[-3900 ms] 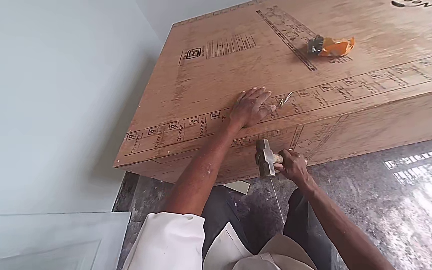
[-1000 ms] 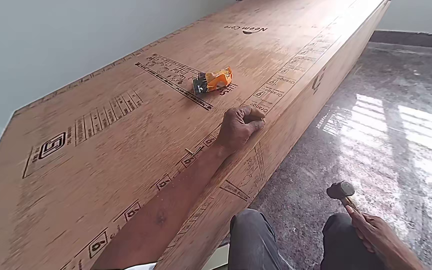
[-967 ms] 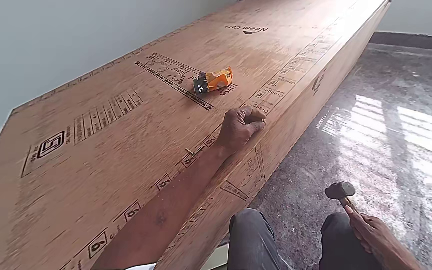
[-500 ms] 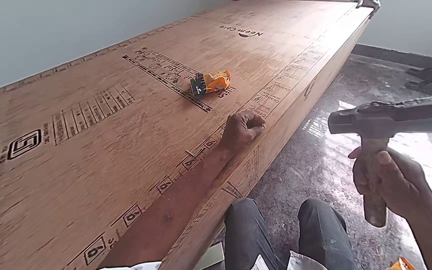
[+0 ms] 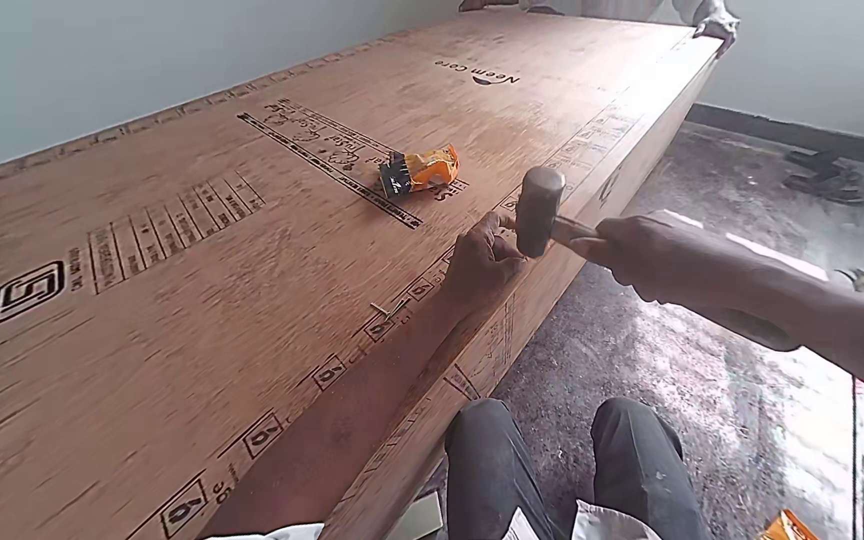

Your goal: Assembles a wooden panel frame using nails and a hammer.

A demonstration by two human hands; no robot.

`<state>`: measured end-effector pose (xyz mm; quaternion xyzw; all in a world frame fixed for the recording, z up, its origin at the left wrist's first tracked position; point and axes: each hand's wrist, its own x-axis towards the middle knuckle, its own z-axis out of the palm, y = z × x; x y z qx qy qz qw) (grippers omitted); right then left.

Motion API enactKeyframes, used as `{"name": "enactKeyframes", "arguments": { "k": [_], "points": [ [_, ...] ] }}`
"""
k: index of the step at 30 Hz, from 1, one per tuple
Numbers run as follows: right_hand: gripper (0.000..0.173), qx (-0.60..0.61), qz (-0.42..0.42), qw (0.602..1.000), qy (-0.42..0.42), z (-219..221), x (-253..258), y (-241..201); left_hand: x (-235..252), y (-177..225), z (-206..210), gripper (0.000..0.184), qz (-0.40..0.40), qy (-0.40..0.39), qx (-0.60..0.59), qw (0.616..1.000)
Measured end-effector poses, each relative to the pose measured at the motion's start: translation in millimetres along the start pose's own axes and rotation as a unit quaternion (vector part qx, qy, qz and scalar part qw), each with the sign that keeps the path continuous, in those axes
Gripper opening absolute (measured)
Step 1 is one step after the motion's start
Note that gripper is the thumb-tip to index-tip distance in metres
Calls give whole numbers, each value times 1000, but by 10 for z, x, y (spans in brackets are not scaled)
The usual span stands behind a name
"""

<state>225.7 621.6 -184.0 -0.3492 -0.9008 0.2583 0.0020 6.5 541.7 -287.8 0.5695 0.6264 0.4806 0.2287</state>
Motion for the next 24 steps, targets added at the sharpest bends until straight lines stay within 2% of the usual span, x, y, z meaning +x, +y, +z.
{"name": "enactKeyframes", "arguments": {
  "k": [2,5,7,8,11,13,16,18,19,20,23,24],
  "points": [
    [45,-7,9,1000,1,40,14,15,19,1,-2,53,-7,-4,3,1000],
    [48,34,-73,991,110,31,-86,33,-6,9,3,50,2,-8,8,1000],
    [50,52,-103,982,151,49,-86,33,-37,35,-8,49,6,-6,15,1000],
    [48,40,-95,985,139,75,-84,40,-46,32,0,49,5,-5,19,1000],
    [42,-45,-13,999,14,136,-33,34,-3,-1,25,53,0,5,22,1000],
    [42,-51,-6,999,7,125,-57,25,12,5,17,56,-2,9,25,1000],
    [44,13,-63,992,104,122,-200,16,6,-12,12,55,8,6,26,1000],
    [46,55,-121,971,198,172,-210,30,8,-16,22,55,13,3,25,1000],
    [47,60,-133,965,219,208,-176,44,7,-10,25,55,12,5,27,1000],
    [46,46,-120,970,208,246,-142,63,2,-2,21,55,8,6,27,1000],
    [43,-15,18,999,31,270,-41,73,-13,6,35,58,-18,11,15,1000],
    [43,-9,38,999,15,283,-40,104,-16,21,38,59,-28,5,14,999]
  ]
}}
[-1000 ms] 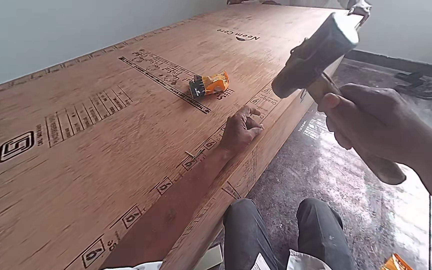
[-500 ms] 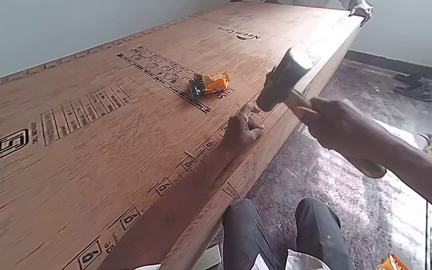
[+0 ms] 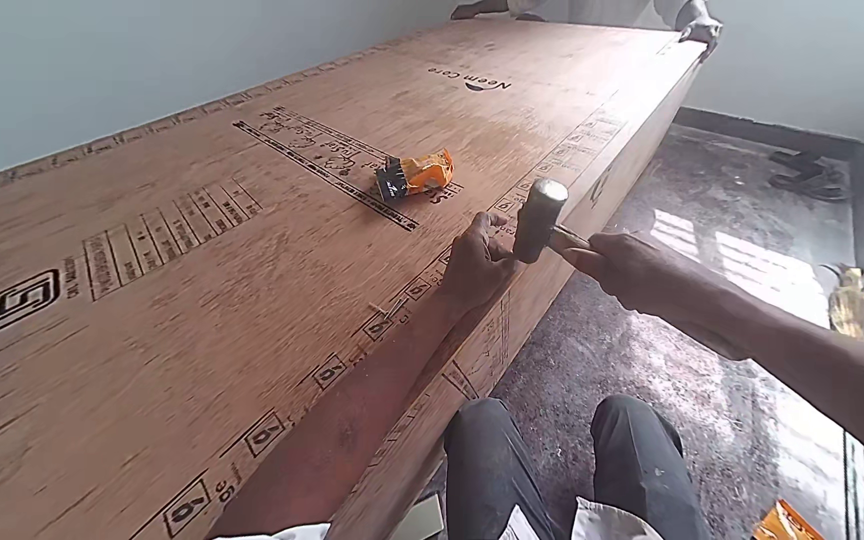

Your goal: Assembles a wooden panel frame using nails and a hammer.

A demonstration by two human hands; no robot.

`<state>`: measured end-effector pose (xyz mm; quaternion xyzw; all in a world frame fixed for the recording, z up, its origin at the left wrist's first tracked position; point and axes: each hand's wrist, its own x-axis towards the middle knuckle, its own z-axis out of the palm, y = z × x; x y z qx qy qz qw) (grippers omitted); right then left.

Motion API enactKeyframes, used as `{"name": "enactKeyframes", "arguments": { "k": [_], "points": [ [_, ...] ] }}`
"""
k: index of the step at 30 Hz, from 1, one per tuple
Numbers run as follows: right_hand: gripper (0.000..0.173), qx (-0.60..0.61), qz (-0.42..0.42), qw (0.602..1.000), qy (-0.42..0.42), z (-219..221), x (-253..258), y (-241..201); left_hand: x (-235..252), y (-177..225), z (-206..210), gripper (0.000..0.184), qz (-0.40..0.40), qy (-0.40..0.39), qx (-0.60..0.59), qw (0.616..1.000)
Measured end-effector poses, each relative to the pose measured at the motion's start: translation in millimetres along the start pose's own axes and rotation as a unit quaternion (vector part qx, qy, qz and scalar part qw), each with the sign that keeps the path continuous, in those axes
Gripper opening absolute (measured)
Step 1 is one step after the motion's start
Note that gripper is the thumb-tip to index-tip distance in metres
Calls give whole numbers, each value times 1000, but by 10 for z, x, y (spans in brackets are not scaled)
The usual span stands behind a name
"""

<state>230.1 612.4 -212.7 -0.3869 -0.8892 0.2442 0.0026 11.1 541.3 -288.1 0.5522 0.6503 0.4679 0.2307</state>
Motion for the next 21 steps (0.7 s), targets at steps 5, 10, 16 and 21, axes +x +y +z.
{"name": "enactKeyframes", "arguments": {
  "k": [5,10,16,21],
  "points": [
    [47,186,-9,980,66,277,-260,303,13,-34,-29,54,24,-1,21,1000],
    [46,367,3,924,105,800,-672,614,-214,30,-39,72,33,-12,167,985],
    [45,410,55,906,89,1241,-737,958,-285,72,41,66,-9,-72,400,913],
    [42,391,-18,911,133,963,-572,821,-291,57,39,65,5,-68,397,915]
  ]
}}
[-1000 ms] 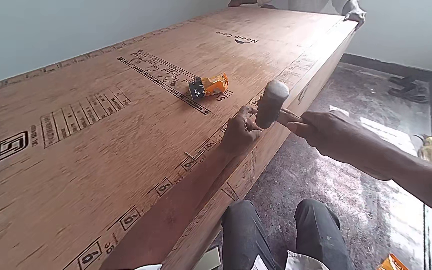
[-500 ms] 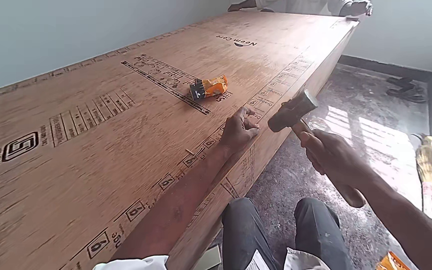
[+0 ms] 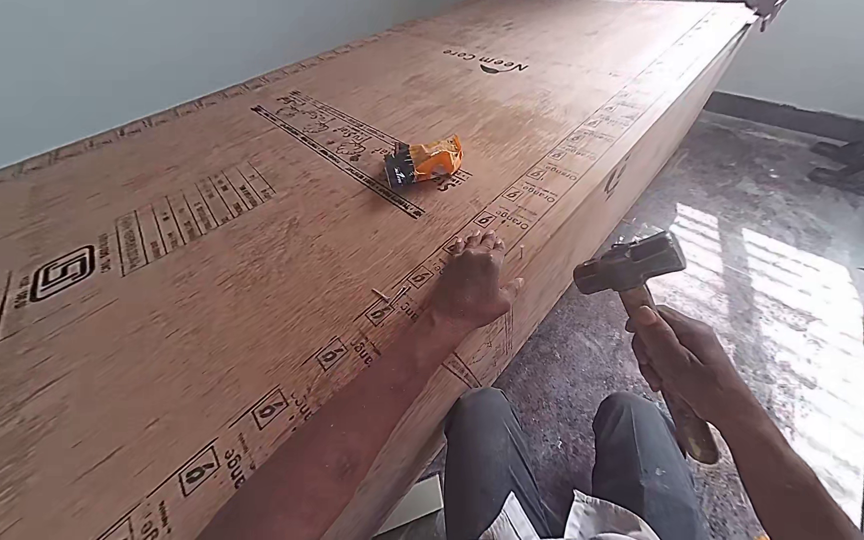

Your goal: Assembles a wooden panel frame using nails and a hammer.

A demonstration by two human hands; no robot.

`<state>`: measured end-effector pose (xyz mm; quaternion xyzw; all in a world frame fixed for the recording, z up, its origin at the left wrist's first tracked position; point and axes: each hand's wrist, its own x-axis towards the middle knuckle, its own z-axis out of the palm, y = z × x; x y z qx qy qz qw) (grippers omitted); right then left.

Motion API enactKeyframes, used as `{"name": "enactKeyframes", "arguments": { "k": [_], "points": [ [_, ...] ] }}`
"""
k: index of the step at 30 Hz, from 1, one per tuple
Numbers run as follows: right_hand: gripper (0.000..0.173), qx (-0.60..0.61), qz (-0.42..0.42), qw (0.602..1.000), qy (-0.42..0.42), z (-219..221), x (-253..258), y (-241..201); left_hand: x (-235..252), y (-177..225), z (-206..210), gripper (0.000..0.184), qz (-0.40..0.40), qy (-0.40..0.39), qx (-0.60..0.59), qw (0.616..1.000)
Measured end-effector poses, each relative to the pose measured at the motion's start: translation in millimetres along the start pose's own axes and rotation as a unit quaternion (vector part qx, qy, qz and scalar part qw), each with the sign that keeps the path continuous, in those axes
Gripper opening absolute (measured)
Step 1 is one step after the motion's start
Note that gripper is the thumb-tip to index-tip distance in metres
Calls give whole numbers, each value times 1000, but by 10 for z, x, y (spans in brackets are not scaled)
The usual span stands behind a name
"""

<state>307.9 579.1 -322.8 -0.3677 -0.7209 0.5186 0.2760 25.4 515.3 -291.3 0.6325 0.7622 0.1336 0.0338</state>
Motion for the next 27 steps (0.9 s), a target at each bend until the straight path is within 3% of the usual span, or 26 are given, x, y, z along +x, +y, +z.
{"name": "enactKeyframes", "arguments": {
  "k": [5,12,17,21,27],
  "points": [
    [41,16,-59,998,10,66,182,-164,-2,18,-25,63,-19,0,-8,1000],
    [41,221,88,971,33,474,29,349,22,23,-23,59,-18,29,6,999],
    [46,266,128,953,67,581,5,501,3,30,2,55,-16,50,6,999],
    [44,340,56,921,183,714,143,471,-11,33,23,52,-7,76,4,997],
    [49,415,-63,826,377,583,541,316,-15,14,39,52,-4,95,0,996]
  ]
}}
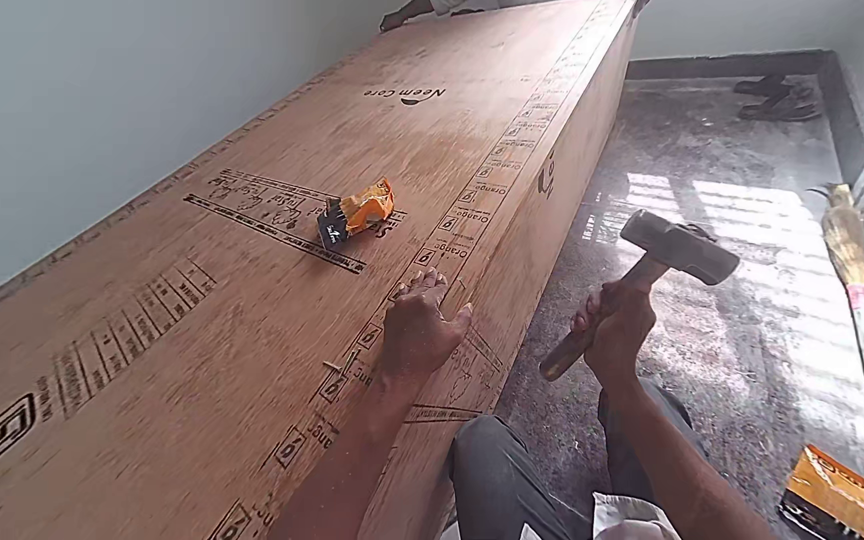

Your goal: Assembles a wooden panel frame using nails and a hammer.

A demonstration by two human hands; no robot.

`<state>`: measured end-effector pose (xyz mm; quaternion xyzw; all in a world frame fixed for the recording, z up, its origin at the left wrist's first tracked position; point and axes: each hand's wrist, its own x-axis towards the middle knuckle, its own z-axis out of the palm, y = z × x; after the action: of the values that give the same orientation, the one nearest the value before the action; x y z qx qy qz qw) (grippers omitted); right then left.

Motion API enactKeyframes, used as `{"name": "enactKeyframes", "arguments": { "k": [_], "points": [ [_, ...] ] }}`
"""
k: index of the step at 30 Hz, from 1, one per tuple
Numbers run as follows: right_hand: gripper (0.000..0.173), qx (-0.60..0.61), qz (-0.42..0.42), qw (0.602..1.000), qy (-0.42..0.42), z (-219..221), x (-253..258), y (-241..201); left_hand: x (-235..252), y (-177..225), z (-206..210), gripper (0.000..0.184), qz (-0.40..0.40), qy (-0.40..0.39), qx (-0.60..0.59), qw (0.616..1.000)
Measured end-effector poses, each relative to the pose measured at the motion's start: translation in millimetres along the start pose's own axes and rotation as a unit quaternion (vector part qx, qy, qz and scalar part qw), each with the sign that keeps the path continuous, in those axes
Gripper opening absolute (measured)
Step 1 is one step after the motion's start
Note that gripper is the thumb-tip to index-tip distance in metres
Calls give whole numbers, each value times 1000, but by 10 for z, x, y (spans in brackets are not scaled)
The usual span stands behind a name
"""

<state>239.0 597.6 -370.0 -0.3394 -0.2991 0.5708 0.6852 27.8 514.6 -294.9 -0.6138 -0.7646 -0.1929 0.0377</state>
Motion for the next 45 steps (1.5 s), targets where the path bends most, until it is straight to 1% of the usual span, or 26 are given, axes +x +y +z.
{"name": "enactKeyframes", "arguments": {
  "k": [4,7,8,9,10,11,12,13,14,16,18,20,23,25,29,33,45],
  "points": [
    [54,24,-86,996,25,69,240,-112,7,23,-7,53,-8,-14,-1,1000],
    [59,75,-150,984,64,292,475,-242,23,49,-49,53,-25,-34,5,999],
    [61,95,-152,982,65,390,559,-321,32,53,-66,53,-27,-38,8,999],
    [61,104,-136,984,47,454,626,-428,32,58,-73,53,-29,-43,9,999],
    [60,99,-99,990,15,492,680,-569,33,63,-76,52,-30,-48,9,998],
    [58,77,-54,995,-20,517,723,-717,38,66,-73,52,-30,-49,8,998],
    [57,50,-27,997,-48,519,743,-801,26,63,-61,51,-29,-50,6,998],
    [55,35,-31,997,-64,520,731,-809,9,56,-53,51,-27,-52,7,998],
    [55,39,-63,995,-66,552,714,-768,24,49,-60,53,-24,-51,9,998],
    [55,76,-155,984,-51,630,630,-618,50,53,-82,54,-26,-52,7,998],
    [57,99,-208,972,-46,611,535,-460,35,71,-96,54,-31,-61,8,998],
    [56,96,-195,975,-55,565,514,-418,31,78,-102,53,-31,-61,8,998],
    [53,41,-122,989,-66,487,540,-444,34,71,-84,53,-26,-54,8,998],
    [52,27,-96,993,-65,452,528,-417,41,75,-92,52,-29,-58,10,998],
    [54,42,-89,994,-54,367,472,-316,32,42,-60,51,-17,-39,4,999],
    [54,22,-72,996,-57,311,468,-310,30,53,-70,53,-27,-49,6,998],
    [54,1,-46,996,-72,230,405,-235,29,42,-45,53,-19,-35,-5,999]
  ]
}}
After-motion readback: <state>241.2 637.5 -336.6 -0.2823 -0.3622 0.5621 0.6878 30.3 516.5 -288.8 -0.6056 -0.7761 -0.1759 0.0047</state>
